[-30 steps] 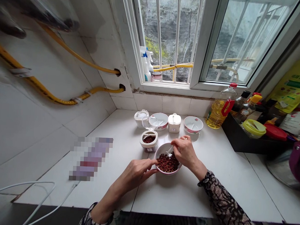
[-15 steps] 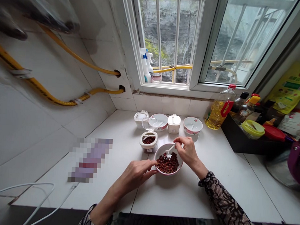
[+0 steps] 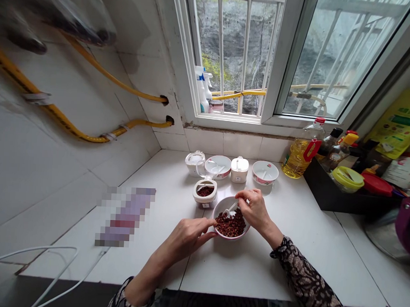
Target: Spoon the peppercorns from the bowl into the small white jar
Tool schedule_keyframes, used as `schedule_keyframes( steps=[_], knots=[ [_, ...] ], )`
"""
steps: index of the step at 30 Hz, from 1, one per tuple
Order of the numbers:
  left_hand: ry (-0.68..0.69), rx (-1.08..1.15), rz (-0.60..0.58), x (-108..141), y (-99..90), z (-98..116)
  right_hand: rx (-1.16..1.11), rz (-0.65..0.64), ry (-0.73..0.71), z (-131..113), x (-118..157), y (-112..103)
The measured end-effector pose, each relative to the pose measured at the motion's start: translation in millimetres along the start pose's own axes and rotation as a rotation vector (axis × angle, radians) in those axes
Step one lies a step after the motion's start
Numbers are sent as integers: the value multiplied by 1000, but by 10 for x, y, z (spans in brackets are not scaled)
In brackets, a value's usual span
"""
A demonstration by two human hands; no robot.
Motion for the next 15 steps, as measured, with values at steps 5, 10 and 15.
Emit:
schedule_keyframes(
  steps=[5,10,15],
  knots=[
    [4,-6,10,-18,-17,8,-4,7,-3,9,2,-1],
    [7,-4,22,-33,-37,16,-15,-10,44,60,-5,21],
    [-2,-1,6,-28,-21,5,-67,-36,123,106,-18,46]
  ],
)
Point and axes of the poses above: each hand's wrist, its own x-axis away from the middle knuckle, its own y-axis out of the palm, z = x × y, the point moved 9 cm from there along -x, towards the middle knuckle, and after that the axes turned 10 degrees about y, right-handed, at the moved point
